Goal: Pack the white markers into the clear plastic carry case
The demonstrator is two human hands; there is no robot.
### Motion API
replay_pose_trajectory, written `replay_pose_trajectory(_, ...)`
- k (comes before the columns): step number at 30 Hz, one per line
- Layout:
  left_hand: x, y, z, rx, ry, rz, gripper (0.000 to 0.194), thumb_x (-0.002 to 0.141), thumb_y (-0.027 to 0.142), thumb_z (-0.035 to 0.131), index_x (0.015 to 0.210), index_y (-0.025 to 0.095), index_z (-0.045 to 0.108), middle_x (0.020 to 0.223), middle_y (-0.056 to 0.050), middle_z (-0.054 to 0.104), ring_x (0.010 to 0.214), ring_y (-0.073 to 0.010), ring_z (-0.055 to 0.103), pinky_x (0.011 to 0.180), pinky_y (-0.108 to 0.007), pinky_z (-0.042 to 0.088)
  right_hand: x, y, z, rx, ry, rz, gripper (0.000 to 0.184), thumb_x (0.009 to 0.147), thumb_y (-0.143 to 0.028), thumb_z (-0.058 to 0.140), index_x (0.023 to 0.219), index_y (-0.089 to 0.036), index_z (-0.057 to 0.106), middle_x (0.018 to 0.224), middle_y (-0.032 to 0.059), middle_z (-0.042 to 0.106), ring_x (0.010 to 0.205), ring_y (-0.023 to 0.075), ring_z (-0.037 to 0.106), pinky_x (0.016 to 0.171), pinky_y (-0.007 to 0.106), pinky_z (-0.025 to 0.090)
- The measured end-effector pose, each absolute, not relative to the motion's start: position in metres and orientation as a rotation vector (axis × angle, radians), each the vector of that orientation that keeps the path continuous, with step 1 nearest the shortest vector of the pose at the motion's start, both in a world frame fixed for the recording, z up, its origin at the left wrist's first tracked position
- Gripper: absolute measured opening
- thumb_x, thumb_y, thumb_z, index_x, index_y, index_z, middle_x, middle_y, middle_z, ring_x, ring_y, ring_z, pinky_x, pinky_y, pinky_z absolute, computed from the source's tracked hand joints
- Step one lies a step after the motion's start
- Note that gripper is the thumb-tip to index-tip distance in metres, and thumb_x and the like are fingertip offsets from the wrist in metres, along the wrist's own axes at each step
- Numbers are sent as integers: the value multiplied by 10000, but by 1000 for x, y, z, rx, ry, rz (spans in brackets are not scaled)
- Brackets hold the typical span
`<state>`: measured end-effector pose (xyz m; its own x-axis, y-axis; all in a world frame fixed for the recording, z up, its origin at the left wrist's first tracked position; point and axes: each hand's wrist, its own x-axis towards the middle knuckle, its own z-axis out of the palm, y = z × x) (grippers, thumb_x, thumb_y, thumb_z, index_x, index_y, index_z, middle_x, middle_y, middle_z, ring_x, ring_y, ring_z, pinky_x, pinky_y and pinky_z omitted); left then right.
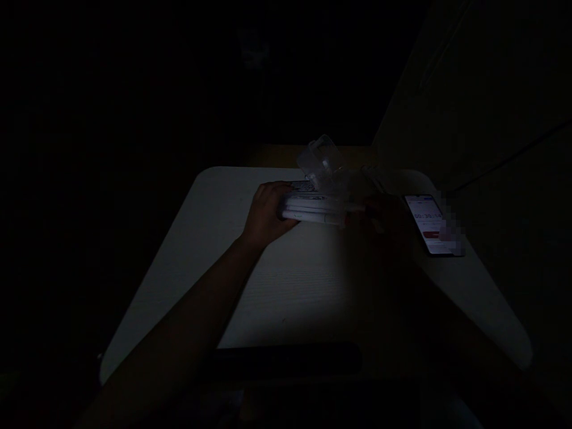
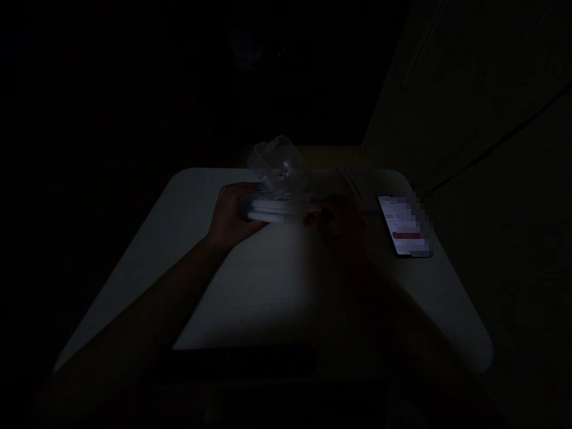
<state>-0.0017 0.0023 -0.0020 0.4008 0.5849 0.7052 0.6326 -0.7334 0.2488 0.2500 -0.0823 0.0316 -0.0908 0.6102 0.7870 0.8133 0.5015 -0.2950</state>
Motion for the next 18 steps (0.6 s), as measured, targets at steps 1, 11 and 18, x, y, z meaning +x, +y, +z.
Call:
replay_pose_trajectory(1, -2, 3, -2, -2576, -1114, -1265, 587, 660, 483, 705, 1151, 246, 486, 1183, -81, 625, 1110, -280, 561, 935, -478, 428, 250, -82, 32, -1192, -1787, -276, 156, 832, -270, 558, 963, -213, 622, 901, 52, 657, 810, 155, 606, 706, 314, 502)
replay_pose_trajectory(11, -2, 3, -4, -2544, -1040, -1288, 596, 665, 469, 714, 1161, 234, 480, 1184, -80, 625, 1098, -272, 568, 916, -461, 437, 245, -84, 28, -1136, -1776, -202, 150, 820, -206, 604, 969, -190, 608, 929, 56, 654, 800, 134, 630, 689, 272, 519)
replay_pose_trajectory(18, -3, 4, -5, -2571, -1018, -1309, 591, 689, 476, 699, 1179, 227, 482, 1202, -87, 618, 1111, -270, 565, 935, -450, 423, 244, -82, 28, -1098, -1779, -246, 126, 802, -194, 619, 928, -200, 612, 863, 32, 651, 796, 133, 618, 672, 260, 505)
